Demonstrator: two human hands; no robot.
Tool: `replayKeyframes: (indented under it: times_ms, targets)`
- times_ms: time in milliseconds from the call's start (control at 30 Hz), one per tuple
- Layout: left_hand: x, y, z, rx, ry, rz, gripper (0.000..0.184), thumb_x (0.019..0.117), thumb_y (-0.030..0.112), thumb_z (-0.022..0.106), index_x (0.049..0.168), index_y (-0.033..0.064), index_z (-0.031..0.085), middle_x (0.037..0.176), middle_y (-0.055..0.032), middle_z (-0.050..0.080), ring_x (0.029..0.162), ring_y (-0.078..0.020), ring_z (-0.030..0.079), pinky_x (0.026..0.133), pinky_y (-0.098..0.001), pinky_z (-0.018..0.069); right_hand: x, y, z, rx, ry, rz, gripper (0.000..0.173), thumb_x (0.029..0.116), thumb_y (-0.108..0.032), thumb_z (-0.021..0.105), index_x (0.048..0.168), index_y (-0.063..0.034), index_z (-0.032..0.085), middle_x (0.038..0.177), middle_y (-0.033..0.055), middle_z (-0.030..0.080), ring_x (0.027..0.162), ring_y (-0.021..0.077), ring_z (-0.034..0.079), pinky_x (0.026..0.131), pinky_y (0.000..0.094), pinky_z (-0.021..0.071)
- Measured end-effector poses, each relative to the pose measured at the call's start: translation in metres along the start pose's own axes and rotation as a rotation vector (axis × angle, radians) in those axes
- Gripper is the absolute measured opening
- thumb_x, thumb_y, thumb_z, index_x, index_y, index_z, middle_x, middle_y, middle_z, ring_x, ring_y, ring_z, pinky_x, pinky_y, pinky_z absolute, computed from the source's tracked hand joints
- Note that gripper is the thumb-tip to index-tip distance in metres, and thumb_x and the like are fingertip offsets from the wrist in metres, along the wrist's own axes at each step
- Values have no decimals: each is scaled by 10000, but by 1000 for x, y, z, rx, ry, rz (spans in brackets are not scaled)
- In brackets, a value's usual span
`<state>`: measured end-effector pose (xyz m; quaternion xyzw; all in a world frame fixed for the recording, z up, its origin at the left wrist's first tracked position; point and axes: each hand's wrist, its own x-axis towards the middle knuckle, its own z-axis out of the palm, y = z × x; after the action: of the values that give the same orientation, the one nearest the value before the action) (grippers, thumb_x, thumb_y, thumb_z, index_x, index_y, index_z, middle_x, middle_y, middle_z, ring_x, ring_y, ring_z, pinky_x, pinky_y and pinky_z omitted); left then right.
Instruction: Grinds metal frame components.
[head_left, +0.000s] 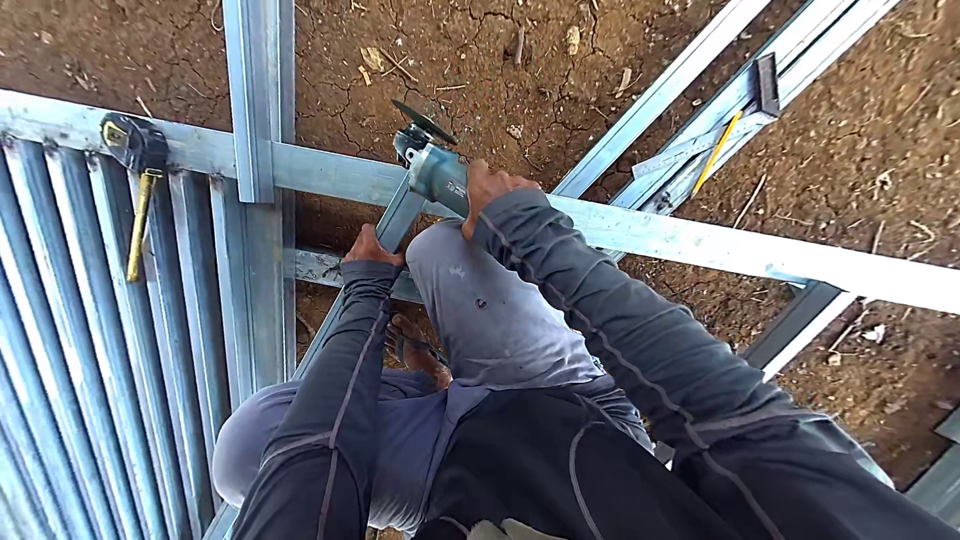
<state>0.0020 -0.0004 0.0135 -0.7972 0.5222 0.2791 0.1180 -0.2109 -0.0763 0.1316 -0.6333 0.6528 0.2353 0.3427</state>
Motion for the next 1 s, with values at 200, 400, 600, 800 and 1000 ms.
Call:
replayKeyframes:
  times_ms: [200,400,600,800,1000]
  targets:
    - [-1,2,-1,5,0,-4,765,784,429,838,1381,55,540,1261,-233,684,1116,-430,693,920,-662,528,-31,-17,-46,49,-233,-14,741,964,-179,703,1571,-11,313,1488,265,518,1385,432,512,1090,601,423]
    - [-2,2,0,3,5,-1,788,766,436,854,1381,56,542,1271,-232,681,1122,-433,690,914,-671,527,4,-9,-6,24,-47,-5,891,807,-240,836,1539,-44,368,1337,267,627,1236,464,618,959,641,502]
    - [-2,5,-2,23,-8,-19,773,778,429,847,1386,66,537,1279,-226,680,1132,-434,688,918,-669,527,-55,-17,-54,60,-69,-203,537,1026,-185,598,1453,96,435,1373,311,587,1307,442,573,1055,581,455]
    - [-2,4,-1,26,-2,-14,769,779,434,844,1381,61,542,1283,-221,681,1129,-431,691,914,-673,525,-77,-32,-79,135,-190,-111,555,985,-71,645,1474,80,431,1470,291,525,1399,427,496,1124,577,391]
    - [-3,4,-2,20,-1,-9,776,787,431,840,1391,52,535,1289,-226,676,1140,-433,685,922,-664,526,-77,-31,-82,110,-199,-149,531,1009,-67,614,1480,87,424,1484,295,511,1409,430,484,1128,586,379]
